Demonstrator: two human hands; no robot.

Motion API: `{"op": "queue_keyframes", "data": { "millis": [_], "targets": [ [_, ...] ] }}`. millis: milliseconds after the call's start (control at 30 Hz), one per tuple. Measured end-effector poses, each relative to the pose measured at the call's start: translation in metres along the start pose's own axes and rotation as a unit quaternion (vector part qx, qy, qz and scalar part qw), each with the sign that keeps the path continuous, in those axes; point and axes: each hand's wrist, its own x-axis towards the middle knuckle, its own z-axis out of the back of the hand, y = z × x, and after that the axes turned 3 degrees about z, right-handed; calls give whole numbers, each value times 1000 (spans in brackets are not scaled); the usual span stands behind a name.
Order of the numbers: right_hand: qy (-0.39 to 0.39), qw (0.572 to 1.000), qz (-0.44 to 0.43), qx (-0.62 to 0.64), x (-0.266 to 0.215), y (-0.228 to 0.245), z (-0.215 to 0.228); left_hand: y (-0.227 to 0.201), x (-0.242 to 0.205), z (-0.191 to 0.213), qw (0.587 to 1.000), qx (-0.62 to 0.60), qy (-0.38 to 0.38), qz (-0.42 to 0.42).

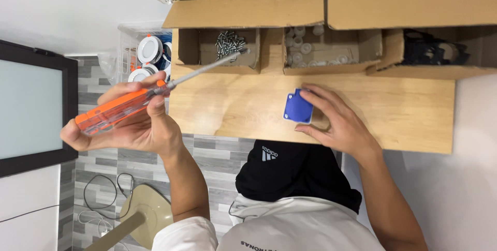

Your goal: The person assembles a blue electrical socket by inserting a black internal component and securing it with a white plastic cover. They use a screwdriver to tighten screws on the cover, then place the finished assembly into a cardboard box.

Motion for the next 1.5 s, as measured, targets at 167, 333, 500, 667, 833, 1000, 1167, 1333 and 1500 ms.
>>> {"op": "queue_keyframes", "data": {
  "millis": [167,333,500,667,833,1000,1167,1333,1500],
  "targets": [
    [-24,995,-38,94,-5,8,10,-5,-40,14,995,-81,-39,49],
    [-170,980,17,104,-13,4,2,-11,-79,-13,986,-117,-29,118],
    [-260,957,50,120,-18,-6,-7,-15,-110,-41,980,-121,-23,155],
    [-303,942,83,121,-20,-7,-6,-16,-122,-54,968,-134,-24,209],
    [-316,938,80,116,-24,-13,-7,-5,-129,-49,966,-139,-29,217],
    [-314,939,69,123,-18,-7,-4,-2,-129,-46,964,-140,-35,222],
    [-335,928,47,154,-20,-11,-7,0,-133,-45,959,-147,-52,237],
    [-332,916,35,223,-32,-18,-11,-2,-134,-46,957,-144,-54,246],
    [-326,911,32,251,-38,-23,-13,2,-138,-46,955,-144,-55,254]
  ]
}}
